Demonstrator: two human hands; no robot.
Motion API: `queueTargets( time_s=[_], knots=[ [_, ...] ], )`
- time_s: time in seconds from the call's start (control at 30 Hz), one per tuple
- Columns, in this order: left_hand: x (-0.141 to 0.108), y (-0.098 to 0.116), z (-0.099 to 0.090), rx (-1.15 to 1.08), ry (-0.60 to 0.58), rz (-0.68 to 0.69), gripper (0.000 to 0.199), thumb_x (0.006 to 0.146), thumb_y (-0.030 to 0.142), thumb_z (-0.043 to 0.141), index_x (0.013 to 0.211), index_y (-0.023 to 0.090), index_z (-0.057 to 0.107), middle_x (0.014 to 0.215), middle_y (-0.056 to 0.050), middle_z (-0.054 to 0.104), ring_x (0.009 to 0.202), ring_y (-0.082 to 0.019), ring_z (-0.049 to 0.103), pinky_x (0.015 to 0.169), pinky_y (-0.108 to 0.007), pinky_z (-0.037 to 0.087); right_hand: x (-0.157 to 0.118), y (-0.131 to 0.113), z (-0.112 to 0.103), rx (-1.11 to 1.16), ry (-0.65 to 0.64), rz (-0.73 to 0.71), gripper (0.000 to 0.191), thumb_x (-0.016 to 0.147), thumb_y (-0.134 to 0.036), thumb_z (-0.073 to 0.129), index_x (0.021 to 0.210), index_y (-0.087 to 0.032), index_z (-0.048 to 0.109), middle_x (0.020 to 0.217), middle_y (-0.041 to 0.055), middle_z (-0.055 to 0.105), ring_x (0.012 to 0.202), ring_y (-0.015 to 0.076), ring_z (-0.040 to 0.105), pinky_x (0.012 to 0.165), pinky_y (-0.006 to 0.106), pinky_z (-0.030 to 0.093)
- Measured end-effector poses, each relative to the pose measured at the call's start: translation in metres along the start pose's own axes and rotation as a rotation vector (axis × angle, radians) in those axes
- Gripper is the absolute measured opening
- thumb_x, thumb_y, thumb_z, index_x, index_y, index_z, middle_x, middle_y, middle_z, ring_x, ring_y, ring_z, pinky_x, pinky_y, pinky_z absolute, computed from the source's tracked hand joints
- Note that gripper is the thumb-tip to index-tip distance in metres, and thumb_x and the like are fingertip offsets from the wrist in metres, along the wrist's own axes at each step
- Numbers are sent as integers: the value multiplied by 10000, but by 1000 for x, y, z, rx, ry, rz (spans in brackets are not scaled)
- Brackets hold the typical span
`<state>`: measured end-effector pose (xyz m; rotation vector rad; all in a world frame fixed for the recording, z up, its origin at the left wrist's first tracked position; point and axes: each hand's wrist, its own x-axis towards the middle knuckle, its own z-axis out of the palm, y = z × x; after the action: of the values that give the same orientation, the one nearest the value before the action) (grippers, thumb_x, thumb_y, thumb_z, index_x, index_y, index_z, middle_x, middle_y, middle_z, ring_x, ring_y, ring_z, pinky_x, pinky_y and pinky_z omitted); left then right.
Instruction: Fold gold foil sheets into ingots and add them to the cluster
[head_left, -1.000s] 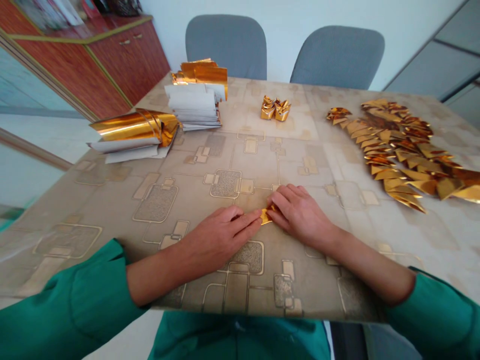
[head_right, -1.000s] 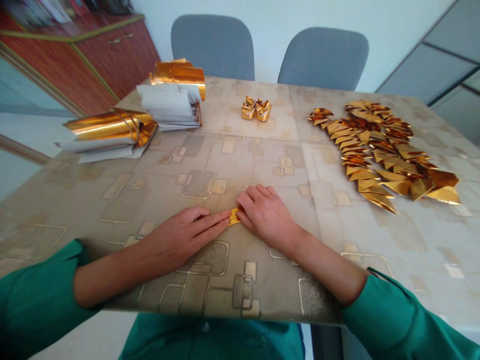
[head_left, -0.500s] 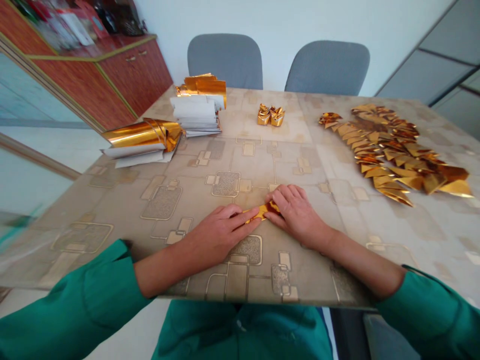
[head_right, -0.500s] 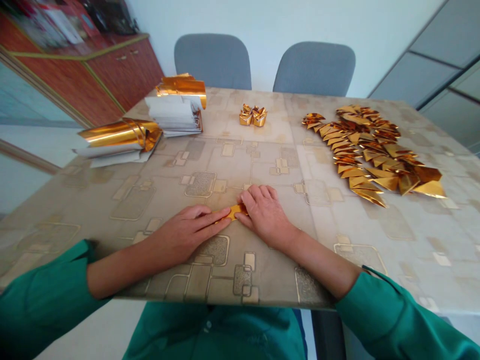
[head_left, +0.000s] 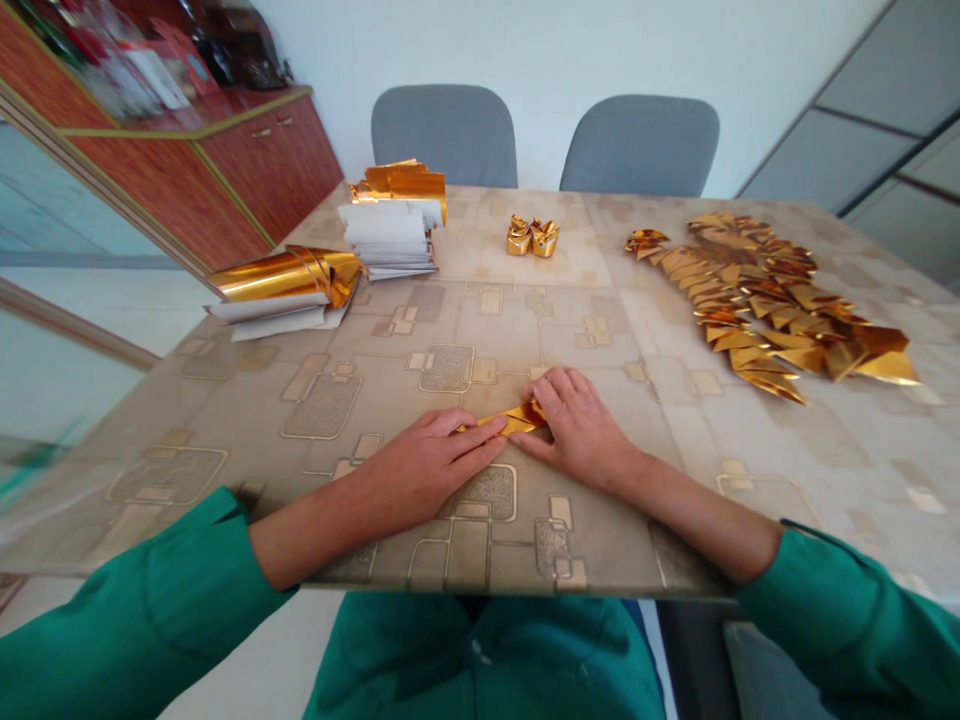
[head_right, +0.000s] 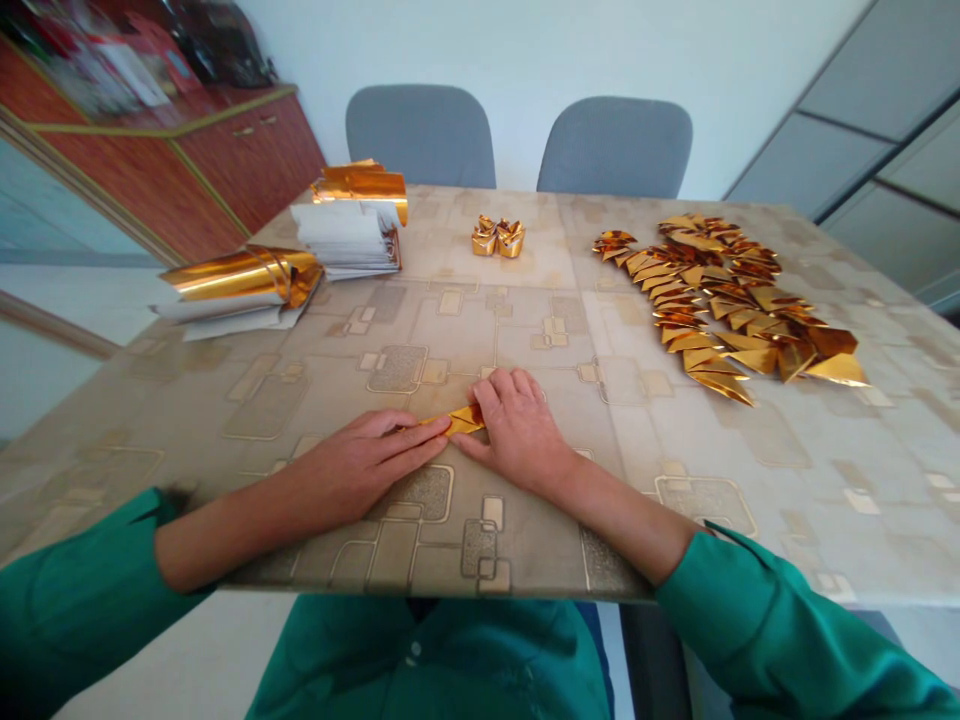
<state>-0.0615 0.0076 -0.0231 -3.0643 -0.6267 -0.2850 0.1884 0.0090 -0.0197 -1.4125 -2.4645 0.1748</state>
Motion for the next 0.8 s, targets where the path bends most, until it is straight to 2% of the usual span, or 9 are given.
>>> queueTargets(
  time_s=[0.17,0.4,0.5,0.63,0.8],
  knots=[
    [1,-7,-4,-78,-41,11,493,969,139,408,1459,186,426,1485,-89,487,1224,-243,473,1023,-404,439,0,9,-4,108,-42,-39,207,931,-376,548,1032,-198,521,1047,105,566,992,267,489,904,424,409],
    [2,-12,-8,-104,-92,49,487,952,111,410,1436,147,448,1510,-92,457,1203,-250,485,1036,-403,419,0,16,-9,210,-70,-83,138,965,-285,475,1066,-209,529,1051,94,565,1027,260,496,941,436,406],
    [0,-12,-5,-64,-97,45,466,971,130,398,1433,154,447,1512,-85,456,1210,-256,482,1031,-407,411,0,12,-6,186,-29,-58,152,989,-232,414,1055,-192,544,1023,101,567,1009,257,492,947,437,406],
    [0,-11,-4,-31,-100,28,446,991,149,383,1432,176,445,1512,-66,458,1221,-248,484,1026,-392,405,-1,11,-1,108,-5,-66,155,968,-184,444,1065,-168,564,1018,117,559,978,263,477,923,438,419],
    [-1,-13,-9,-58,-71,88,445,982,192,429,1424,150,453,1475,-85,503,1217,-241,509,1056,-381,382,0,17,1,130,6,-111,201,945,-119,414,1070,-172,562,996,111,565,958,255,481,894,431,438]
  ],
)
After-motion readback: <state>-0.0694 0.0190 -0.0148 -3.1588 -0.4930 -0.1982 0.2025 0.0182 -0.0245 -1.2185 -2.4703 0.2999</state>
